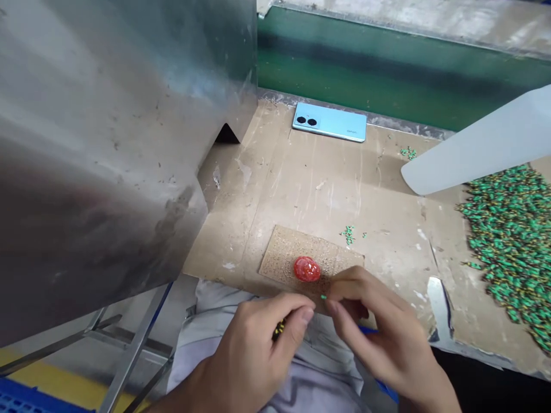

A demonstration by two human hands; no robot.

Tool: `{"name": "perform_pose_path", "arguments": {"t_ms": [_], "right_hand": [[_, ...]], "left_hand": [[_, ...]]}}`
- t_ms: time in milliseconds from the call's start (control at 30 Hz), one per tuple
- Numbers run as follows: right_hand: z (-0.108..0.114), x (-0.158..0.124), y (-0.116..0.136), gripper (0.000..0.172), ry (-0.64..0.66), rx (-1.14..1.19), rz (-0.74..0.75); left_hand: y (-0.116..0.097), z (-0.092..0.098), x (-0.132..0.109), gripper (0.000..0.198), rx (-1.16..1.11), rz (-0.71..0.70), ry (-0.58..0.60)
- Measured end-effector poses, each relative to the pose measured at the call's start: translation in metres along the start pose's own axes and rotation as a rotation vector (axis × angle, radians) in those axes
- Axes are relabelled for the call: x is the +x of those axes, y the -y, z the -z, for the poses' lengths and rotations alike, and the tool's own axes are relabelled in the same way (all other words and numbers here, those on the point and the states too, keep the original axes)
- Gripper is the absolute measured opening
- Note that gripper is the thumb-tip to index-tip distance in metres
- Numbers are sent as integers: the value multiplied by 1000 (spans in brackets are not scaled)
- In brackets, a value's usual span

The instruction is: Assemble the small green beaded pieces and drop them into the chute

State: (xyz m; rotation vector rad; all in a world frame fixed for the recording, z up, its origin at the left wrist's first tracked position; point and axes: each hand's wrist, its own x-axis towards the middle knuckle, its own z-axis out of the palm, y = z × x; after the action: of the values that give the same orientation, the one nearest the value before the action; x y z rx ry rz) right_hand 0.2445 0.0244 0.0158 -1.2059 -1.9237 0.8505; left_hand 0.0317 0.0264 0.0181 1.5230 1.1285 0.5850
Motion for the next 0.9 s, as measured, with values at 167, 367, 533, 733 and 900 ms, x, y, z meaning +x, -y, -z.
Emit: {"name": "perform_pose_path", "arguments": {"t_ms": [167, 367, 533, 733, 900], "right_hand": [[2, 5, -9, 15, -69, -104, -66], [5, 15, -3, 15, -11, -145, -58], [4, 18, 8, 17, 122, -146, 116], [-5, 11, 10, 17, 148, -181, 225], [-1, 9, 13, 15, 143, -166, 201]], "left_hand": [[8, 4, 1, 25, 15, 27, -96], [13, 6, 0, 28, 30, 71, -134], [6, 6, -4, 25, -111, 115, -107], [0, 7, -5, 26, -107, 34, -8], [1, 7, -2, 22, -26, -28, 4]]}}
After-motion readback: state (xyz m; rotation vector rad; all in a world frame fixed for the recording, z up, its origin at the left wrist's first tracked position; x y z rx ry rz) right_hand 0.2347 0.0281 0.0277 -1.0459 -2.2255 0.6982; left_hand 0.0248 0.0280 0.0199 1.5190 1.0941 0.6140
